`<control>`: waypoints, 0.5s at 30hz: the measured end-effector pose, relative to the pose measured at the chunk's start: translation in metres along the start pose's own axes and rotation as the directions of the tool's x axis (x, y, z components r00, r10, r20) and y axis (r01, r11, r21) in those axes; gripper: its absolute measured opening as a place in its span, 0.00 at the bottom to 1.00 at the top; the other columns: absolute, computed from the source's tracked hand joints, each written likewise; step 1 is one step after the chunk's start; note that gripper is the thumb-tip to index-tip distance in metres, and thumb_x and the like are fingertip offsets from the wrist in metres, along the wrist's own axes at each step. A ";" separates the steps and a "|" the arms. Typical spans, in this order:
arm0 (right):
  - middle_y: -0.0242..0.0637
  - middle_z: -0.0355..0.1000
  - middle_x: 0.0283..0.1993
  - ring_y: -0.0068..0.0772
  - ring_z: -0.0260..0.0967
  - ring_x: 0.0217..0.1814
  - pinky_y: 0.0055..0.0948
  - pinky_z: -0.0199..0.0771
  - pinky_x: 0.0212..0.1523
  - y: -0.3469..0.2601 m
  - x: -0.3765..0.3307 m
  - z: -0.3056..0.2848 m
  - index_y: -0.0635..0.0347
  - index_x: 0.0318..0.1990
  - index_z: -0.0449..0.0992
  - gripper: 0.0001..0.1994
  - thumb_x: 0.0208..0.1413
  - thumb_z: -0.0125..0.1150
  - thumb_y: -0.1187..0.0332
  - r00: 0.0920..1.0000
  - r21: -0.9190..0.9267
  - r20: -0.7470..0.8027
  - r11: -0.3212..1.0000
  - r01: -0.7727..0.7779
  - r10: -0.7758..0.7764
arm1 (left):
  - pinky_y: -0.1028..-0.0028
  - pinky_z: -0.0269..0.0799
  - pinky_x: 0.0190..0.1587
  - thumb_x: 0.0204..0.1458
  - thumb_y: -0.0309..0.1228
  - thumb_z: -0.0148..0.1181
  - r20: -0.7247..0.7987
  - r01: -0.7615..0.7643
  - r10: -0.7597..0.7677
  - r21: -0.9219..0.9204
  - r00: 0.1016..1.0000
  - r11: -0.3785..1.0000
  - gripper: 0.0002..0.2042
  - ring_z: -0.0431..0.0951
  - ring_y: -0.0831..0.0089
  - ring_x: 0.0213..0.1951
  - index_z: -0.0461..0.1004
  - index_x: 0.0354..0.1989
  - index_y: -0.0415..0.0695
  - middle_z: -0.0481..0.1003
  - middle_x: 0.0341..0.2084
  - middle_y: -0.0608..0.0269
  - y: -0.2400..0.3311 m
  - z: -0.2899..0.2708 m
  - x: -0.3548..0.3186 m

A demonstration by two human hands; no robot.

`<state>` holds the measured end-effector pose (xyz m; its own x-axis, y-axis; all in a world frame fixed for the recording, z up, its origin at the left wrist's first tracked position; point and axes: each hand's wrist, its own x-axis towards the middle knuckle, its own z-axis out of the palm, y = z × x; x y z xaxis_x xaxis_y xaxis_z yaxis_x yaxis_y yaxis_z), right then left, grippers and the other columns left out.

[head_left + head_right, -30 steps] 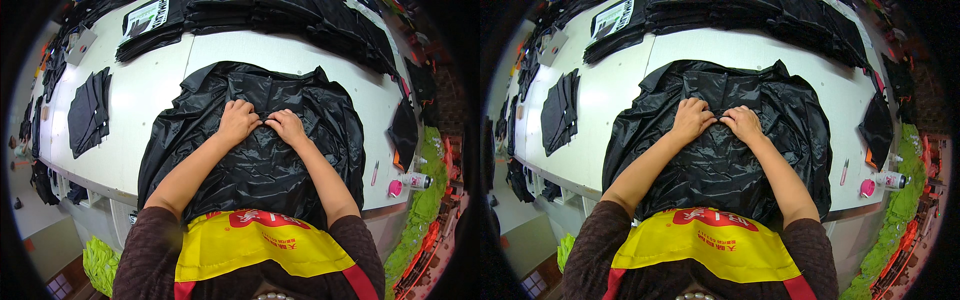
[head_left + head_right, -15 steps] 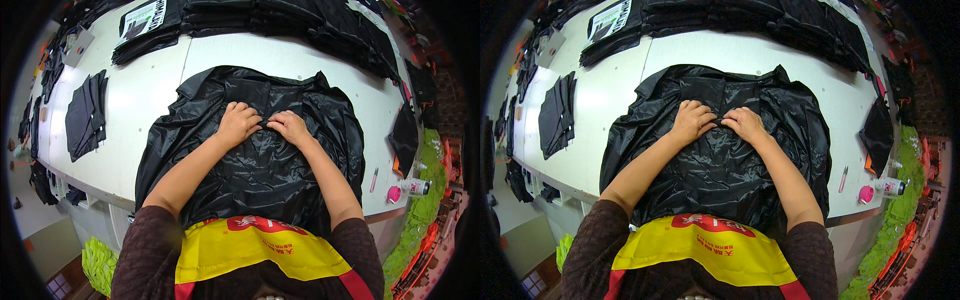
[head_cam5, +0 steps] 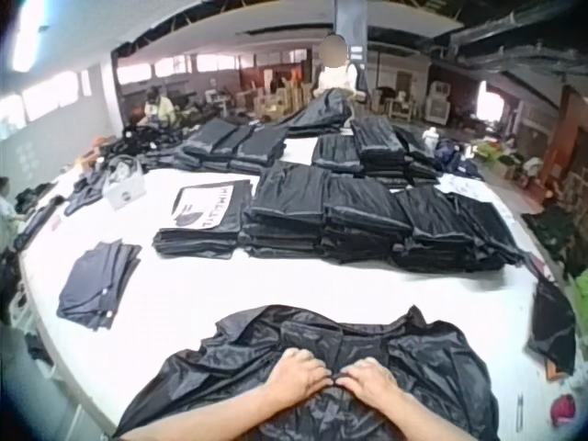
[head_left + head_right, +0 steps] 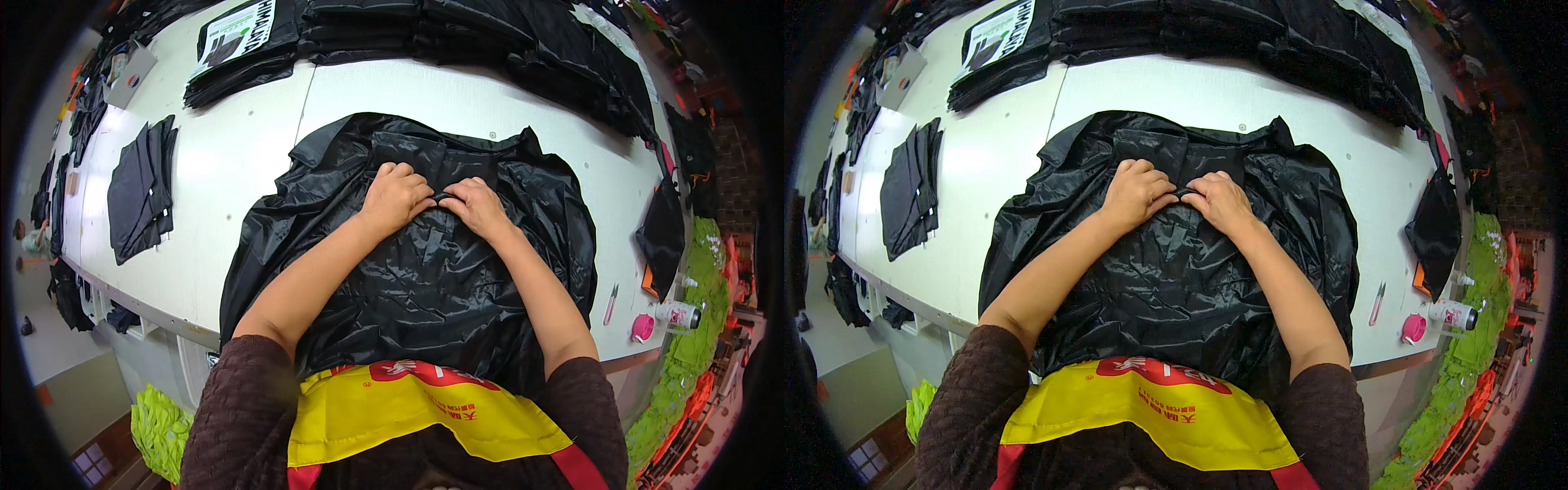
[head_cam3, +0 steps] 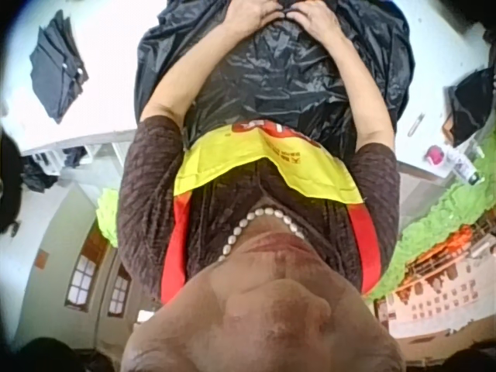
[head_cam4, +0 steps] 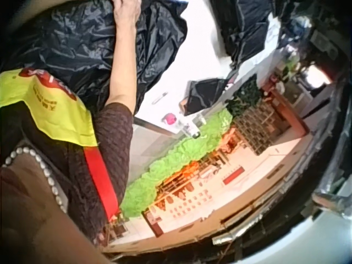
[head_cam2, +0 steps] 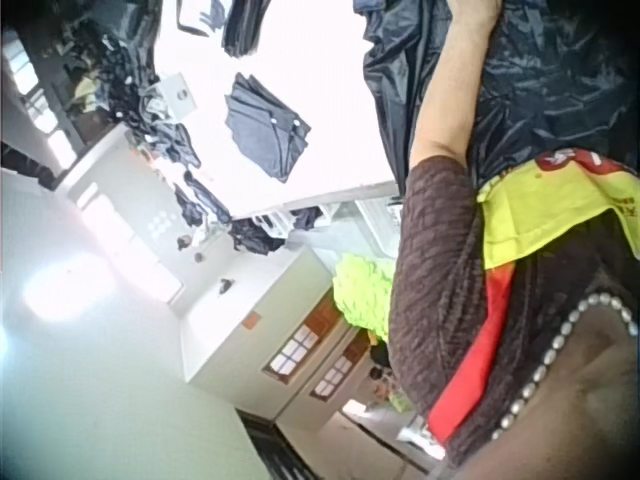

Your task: The person folds black garments and places them into black plastic shipping bags on a white table. They seal the bags and set them aside, then retrieve more garments from a nearby basket to continue the process.

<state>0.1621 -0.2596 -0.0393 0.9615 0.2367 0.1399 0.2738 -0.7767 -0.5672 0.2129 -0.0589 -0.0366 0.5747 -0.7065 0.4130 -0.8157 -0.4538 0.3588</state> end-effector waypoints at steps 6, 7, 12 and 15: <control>0.36 0.71 0.32 0.40 0.65 0.39 0.33 0.68 0.41 -0.006 0.004 -0.004 0.59 0.35 0.77 0.12 0.43 0.65 0.64 0.975 -0.099 -0.096 0.976 0.193 -0.202 | 0.68 0.59 0.45 0.44 0.39 0.62 0.124 0.119 -0.108 -0.087 0.986 0.989 0.09 0.69 0.68 0.40 0.80 0.28 0.48 0.75 0.29 0.69 -0.015 0.003 0.009; 0.36 0.71 0.32 0.39 0.66 0.39 0.33 0.68 0.40 0.000 0.006 -0.004 0.59 0.35 0.77 0.12 0.43 0.65 0.64 0.987 -0.032 -0.063 0.988 0.148 -0.150 | 0.67 0.58 0.45 0.44 0.39 0.62 0.106 0.110 -0.103 -0.063 0.989 0.992 0.09 0.68 0.68 0.40 0.80 0.27 0.48 0.75 0.29 0.69 -0.015 0.003 0.011; 0.38 0.72 0.31 0.38 0.68 0.36 0.32 0.68 0.39 0.023 0.023 -0.006 0.58 0.38 0.78 0.13 0.46 0.62 0.62 0.991 0.203 0.116 0.975 -0.085 0.063 | 0.67 0.59 0.45 0.38 0.36 0.63 -0.008 -0.080 0.084 0.249 0.996 0.965 0.10 0.68 0.68 0.40 0.76 0.29 0.46 0.72 0.34 0.65 0.018 0.000 0.019; 0.38 0.72 0.35 0.39 0.65 0.41 0.33 0.67 0.43 0.019 0.024 -0.008 0.56 0.40 0.78 0.16 0.44 0.64 0.59 0.994 0.021 0.113 1.000 -0.006 0.004 | 0.68 0.64 0.41 0.41 0.33 0.62 -0.046 -0.045 0.046 0.029 0.998 0.999 0.11 0.71 0.66 0.37 0.76 0.34 0.43 0.74 0.34 0.63 -0.004 0.020 0.006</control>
<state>0.1906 -0.2739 -0.0403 0.9535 0.2979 0.0455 0.2671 -0.7656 -0.5853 0.2184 -0.0718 -0.0524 0.5388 -0.7012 0.4669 -0.8423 -0.4371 0.3155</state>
